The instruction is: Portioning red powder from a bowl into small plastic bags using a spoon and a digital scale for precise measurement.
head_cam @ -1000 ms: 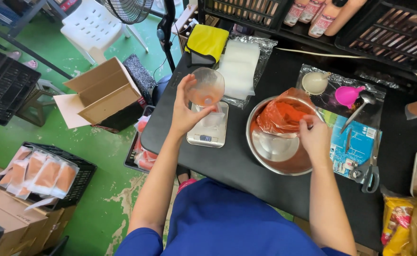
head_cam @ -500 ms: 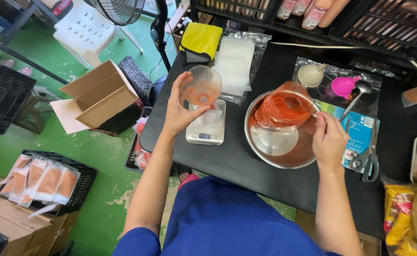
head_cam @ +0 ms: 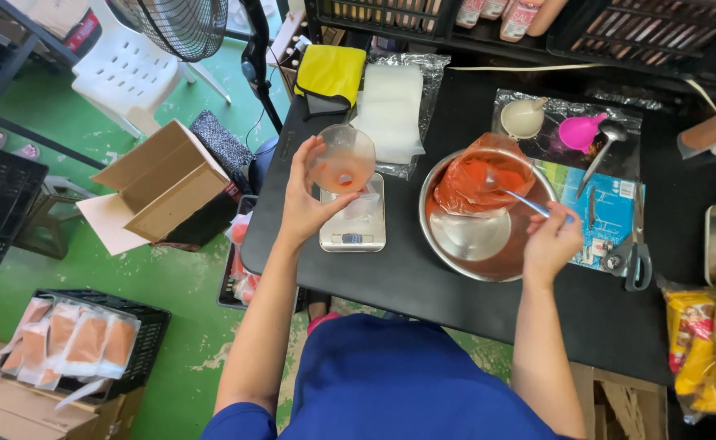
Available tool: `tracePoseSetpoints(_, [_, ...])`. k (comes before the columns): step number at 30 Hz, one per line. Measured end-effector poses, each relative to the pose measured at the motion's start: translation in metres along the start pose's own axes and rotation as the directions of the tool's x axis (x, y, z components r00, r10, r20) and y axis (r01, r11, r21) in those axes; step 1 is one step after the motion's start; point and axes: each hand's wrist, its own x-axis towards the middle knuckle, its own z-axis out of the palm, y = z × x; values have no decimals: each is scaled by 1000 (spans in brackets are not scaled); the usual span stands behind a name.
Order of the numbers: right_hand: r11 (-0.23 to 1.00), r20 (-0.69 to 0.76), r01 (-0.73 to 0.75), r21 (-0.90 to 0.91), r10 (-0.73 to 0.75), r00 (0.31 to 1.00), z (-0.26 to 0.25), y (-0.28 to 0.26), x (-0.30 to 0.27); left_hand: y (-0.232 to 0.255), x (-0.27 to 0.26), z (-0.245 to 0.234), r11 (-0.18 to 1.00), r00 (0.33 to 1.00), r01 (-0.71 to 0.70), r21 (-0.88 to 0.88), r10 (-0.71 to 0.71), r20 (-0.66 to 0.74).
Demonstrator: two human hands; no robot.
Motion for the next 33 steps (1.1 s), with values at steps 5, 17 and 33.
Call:
tracePoseSetpoints(5, [950,-105,-227,212,253,962,-11,-1,-4,-8,6,-5,1000,999,5,-9,-5,48])
tracePoseSetpoints(17, [903,-124,-214,372,277,953,-38,-111,-11,1,17,-23,999,978,-1,-54,12,210])
tracePoseSetpoints(33, [908,228,-75,412,-23,973,51,-257,-52,-9,32,-20,1000,968,7,-27,0,253])
